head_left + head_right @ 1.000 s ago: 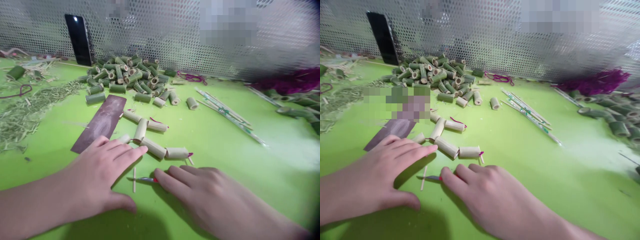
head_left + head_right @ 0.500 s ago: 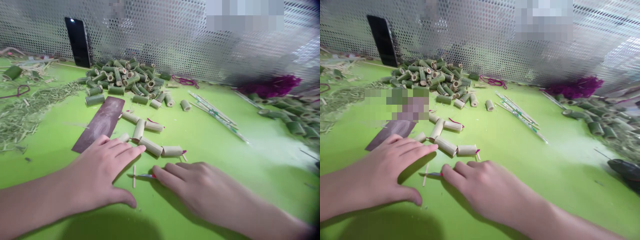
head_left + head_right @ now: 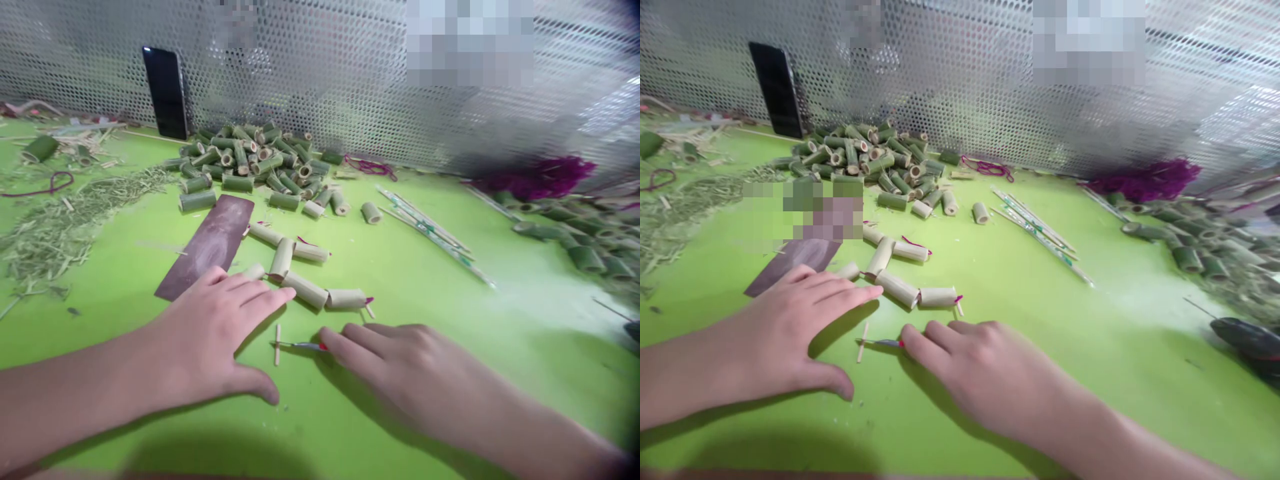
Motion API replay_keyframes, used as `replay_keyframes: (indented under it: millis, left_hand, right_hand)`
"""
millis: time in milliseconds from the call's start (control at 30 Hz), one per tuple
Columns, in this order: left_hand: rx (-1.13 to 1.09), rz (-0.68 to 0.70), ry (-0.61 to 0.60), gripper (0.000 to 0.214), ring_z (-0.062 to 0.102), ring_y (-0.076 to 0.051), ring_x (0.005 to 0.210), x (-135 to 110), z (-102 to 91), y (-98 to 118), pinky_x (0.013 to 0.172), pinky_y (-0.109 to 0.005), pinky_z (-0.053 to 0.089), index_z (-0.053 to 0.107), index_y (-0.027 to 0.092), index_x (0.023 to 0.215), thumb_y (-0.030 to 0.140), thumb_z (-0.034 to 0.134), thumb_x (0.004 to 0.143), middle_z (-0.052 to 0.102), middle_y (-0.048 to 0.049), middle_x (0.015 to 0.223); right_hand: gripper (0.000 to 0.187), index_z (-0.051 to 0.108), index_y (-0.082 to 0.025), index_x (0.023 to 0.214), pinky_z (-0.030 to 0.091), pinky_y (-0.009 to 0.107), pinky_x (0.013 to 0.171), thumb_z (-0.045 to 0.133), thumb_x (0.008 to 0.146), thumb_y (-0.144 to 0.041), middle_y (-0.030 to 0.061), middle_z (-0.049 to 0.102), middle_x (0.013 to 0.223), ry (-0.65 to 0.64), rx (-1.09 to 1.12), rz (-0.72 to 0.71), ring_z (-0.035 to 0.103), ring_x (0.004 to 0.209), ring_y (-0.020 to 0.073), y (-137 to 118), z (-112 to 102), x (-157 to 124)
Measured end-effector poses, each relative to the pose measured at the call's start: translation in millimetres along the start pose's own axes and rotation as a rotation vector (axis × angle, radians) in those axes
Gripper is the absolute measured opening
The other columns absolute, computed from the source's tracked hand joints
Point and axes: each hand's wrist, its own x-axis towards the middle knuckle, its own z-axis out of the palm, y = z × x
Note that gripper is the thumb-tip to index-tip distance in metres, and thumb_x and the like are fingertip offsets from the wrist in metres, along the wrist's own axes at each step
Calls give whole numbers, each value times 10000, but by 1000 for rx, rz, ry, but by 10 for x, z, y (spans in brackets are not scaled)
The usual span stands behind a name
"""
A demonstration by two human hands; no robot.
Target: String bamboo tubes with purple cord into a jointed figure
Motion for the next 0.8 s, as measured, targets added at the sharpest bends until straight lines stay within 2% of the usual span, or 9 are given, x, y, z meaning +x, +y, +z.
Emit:
replay_keyframes:
  millis: [133, 367, 600, 800]
  left_hand:
    - [9, -17, -3, 1015, 566, -378, 1333, -4, 0, 5, 1157, -577, 327, 433, 282, 1565, 847, 634, 746, 630, -113, 1454]
    - [8, 3, 16, 1002, 546, -375, 1356, -15, 18, -14, 1154, -561, 336, 418, 302, 1574, 841, 635, 757, 616, -99, 1473]
    - [52, -26, 9, 988, 536, -370, 1370, -23, 9, -18, 1119, -534, 381, 413, 321, 1574, 783, 708, 751, 610, -81, 1483]
    - [64, -16, -1, 1004, 523, -391, 1380, -15, -5, -18, 1155, -589, 327, 386, 334, 1585, 802, 690, 750, 584, -89, 1511]
  right_hand:
    - [282, 500, -186, 1245, 309, 307, 509, 432, 983, -107, -15, 658, 806, 7, -7, -10, 557, 551, 133, -65, 38, 140]
    - [312, 512, -173, 1200, 335, 298, 531, 395, 943, -39, 3, 665, 835, -2, -9, 51, 578, 576, 122, -37, -11, -141]
    - [296, 501, -173, 1255, 284, 310, 494, 452, 969, -117, -14, 642, 800, -28, 8, -12, 544, 547, 132, -76, 36, 152]
    - [374, 492, -170, 1243, 313, 305, 519, 431, 899, -37, 2, 666, 846, -22, -22, 47, 555, 558, 127, -18, 16, -144]
